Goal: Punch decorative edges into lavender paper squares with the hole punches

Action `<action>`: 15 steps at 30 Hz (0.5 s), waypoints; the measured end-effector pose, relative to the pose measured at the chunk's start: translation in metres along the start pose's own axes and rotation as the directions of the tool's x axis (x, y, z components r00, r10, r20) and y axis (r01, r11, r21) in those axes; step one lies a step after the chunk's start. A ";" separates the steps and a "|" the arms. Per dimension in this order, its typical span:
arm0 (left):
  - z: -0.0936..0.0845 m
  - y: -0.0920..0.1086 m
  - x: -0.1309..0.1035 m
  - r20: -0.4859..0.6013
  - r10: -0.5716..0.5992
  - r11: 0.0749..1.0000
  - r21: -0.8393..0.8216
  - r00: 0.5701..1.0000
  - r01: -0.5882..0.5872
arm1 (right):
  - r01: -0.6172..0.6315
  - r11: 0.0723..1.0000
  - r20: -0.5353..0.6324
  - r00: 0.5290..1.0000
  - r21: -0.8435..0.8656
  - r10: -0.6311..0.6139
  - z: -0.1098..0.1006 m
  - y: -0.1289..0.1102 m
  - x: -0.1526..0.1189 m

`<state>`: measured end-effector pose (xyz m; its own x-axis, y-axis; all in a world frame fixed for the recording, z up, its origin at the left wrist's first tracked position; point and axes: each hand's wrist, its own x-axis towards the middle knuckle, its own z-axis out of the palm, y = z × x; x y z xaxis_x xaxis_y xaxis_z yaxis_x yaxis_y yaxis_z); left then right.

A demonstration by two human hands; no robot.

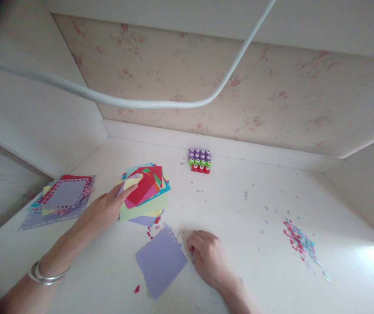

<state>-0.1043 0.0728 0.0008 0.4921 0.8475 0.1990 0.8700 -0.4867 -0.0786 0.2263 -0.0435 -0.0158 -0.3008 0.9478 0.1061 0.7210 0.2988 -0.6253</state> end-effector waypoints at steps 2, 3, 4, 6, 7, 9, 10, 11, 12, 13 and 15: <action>-0.003 0.002 0.002 -0.002 0.011 0.998 0.054 1.000 -0.011 | 0.000 1.000 0.001 1.000 -0.008 0.000 0.000 0.000 0.000; -0.004 0.004 0.003 -0.005 0.009 0.997 0.071 1.000 -0.009 | -0.001 1.000 0.001 1.000 -0.010 0.001 0.000 0.000 0.000; -0.004 0.006 0.003 -0.009 0.006 0.997 0.079 1.000 -0.005 | -0.002 1.000 0.001 1.000 -0.012 0.002 0.000 0.000 0.000; -0.005 0.012 0.005 -0.013 -0.001 0.997 0.081 1.000 0.002 | -0.003 1.000 0.004 1.000 -0.011 0.003 0.000 0.000 0.000; -0.005 0.014 0.006 -0.016 -0.005 0.997 0.077 1.000 0.007 | -0.003 1.000 0.004 1.000 -0.007 0.003 0.000 0.000 0.000; -0.005 0.020 0.008 -0.029 -0.023 0.998 0.064 0.999 0.025 | 0.000 1.000 0.005 1.000 0.001 0.000 0.000 0.000 0.000; -0.005 0.022 0.008 -0.038 -0.039 0.997 0.059 0.999 0.041 | 0.001 1.000 0.004 1.000 0.004 -0.001 0.000 0.000 0.000; -0.004 0.024 0.009 -0.044 -0.055 0.997 0.056 0.998 0.057 | 0.002 1.000 0.004 1.000 0.004 -0.002 0.000 0.001 0.000; -0.004 0.026 0.010 -0.049 -0.068 0.996 0.054 0.996 0.071 | 0.000 1.000 0.006 1.000 0.003 0.000 0.000 0.001 0.000; -0.004 0.026 0.010 -0.051 -0.076 0.996 0.052 0.996 0.079 | -0.001 1.000 0.008 1.000 0.002 0.001 0.000 0.001 0.000; -0.003 0.026 0.010 -0.052 -0.077 0.996 0.048 0.996 0.080 | -0.002 1.000 0.012 1.000 0.002 0.002 0.000 0.000 0.000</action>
<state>-0.0768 0.0685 0.0035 0.4209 0.8704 0.2553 0.9071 -0.4066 -0.1093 0.2263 -0.0437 -0.0158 -0.3070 0.9469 0.0956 0.7205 0.2969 -0.6266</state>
